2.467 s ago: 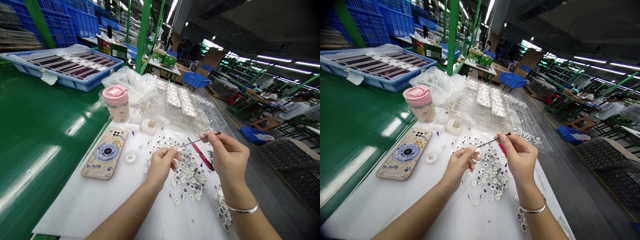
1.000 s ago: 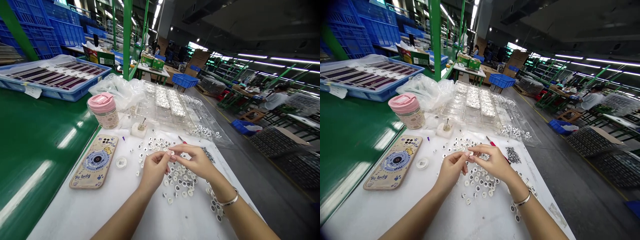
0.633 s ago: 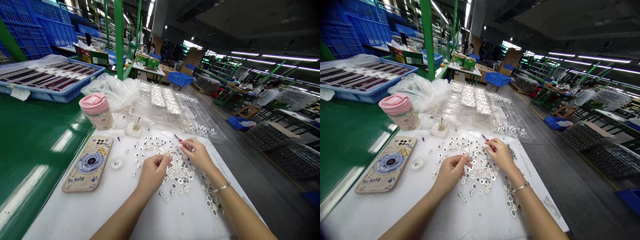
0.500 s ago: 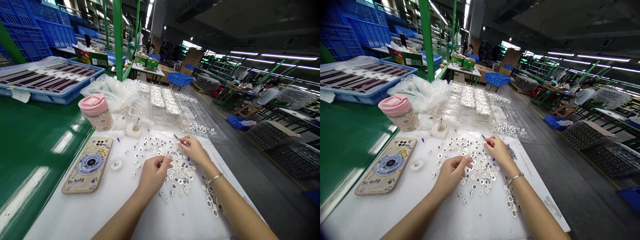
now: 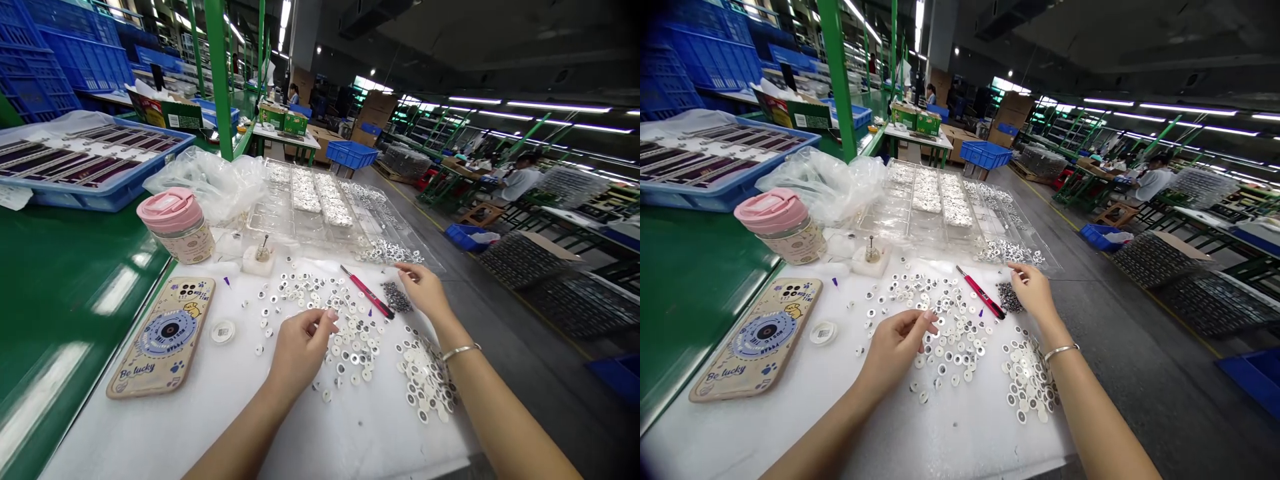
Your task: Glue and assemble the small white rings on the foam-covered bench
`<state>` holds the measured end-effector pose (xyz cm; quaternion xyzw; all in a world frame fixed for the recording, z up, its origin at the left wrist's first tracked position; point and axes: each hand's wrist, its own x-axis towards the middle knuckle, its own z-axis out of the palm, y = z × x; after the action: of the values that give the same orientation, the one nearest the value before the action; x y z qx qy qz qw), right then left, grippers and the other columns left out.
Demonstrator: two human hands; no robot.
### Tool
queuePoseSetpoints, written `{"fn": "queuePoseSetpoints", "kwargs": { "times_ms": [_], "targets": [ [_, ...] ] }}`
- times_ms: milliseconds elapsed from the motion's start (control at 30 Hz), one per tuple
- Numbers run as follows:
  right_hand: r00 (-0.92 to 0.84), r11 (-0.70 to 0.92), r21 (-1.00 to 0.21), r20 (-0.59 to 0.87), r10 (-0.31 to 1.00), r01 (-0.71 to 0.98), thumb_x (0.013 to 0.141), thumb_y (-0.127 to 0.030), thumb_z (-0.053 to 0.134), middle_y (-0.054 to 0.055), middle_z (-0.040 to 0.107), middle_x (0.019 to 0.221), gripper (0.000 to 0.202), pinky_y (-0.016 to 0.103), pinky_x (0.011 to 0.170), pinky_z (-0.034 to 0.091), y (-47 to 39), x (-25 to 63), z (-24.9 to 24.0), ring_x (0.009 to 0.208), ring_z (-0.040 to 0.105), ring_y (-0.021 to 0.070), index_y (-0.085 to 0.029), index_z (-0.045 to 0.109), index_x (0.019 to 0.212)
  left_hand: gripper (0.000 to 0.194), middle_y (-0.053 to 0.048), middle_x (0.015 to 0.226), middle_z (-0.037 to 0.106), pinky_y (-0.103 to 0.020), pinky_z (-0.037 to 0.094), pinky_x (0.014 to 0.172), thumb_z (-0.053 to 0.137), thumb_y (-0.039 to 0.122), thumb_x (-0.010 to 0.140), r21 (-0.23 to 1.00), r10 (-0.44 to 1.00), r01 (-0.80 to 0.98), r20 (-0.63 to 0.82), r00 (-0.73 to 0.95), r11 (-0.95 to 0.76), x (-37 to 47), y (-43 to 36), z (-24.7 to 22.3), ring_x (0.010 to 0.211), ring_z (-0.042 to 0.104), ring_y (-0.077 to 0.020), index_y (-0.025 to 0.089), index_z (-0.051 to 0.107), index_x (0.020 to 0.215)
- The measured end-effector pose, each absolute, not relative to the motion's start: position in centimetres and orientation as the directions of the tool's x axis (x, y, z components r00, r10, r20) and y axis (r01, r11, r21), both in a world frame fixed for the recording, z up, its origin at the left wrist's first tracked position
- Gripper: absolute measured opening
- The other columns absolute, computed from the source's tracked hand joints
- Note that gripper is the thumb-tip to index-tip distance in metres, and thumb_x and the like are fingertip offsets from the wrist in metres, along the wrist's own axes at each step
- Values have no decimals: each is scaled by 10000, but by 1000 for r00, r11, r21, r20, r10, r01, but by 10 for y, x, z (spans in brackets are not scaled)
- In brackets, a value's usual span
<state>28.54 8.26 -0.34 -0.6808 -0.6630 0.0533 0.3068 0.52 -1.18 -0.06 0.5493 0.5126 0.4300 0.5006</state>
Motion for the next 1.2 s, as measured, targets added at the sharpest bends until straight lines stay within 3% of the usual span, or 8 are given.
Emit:
{"fn": "queuePoseSetpoints", "kwargs": {
  "times_ms": [167,433,567,667,900,1067,1200],
  "targets": [
    [88,14,-418,223,971,908,729,-260,499,80,662,839,271,310,676,432,73,306,-4,660,560,167,-155,680,903,343,-17,707,665,-226,377,470,464,462,844,992,992,121,-39,117,25,5,-11,-1,490,512,-122,186,655,769],
    [-53,36,-367,-35,998,930,754,-282,502,39,657,779,188,280,618,421,12,294,16,655,549,167,-205,663,812,335,-12,654,652,-218,385,461,481,450,836,990,991,137,-47,122,30,6,-11,1,475,504,-117,177,659,758],
    [-186,107,-332,-215,959,937,763,-344,542,56,650,838,198,306,706,436,-16,285,24,782,565,204,-215,670,840,329,-3,667,653,-212,393,473,473,449,846,989,992,150,-34,125,15,5,-11,-1,481,508,-110,183,656,790],
    [-242,156,-334,-233,942,930,783,-382,541,62,639,889,229,328,759,436,-22,279,21,846,562,216,-218,668,882,326,4,668,651,-212,393,481,474,452,848,985,992,170,-36,120,15,5,-12,-1,482,509,-107,185,655,801],
    [-250,198,-325,-126,960,925,818,-312,532,53,659,789,180,304,662,476,-17,272,12,741,599,189,-202,673,805,349,-1,654,630,-211,364,481,472,465,847,977,985,214,-24,172,-13,7,-13,-1,484,484,-104,180,660,776],
    [-373,454,-389,269,888,801,852,-230,529,55,688,872,175,314,720,502,-31,233,18,810,611,178,-210,675,945,427,35,441,440,-194,291,430,443,492,853,971,896,236,-145,420,46,12,-19,2,403,376,-77,173,674,687],
    [-458,611,-272,459,761,743,842,-135,528,54,680,864,230,320,667,490,-43,199,16,771,591,167,-204,640,1031,507,21,471,504,-200,334,378,382,560,849,960,794,125,-277,542,250,16,-21,-2,339,411,-82,160,693,839]
  ]
}}
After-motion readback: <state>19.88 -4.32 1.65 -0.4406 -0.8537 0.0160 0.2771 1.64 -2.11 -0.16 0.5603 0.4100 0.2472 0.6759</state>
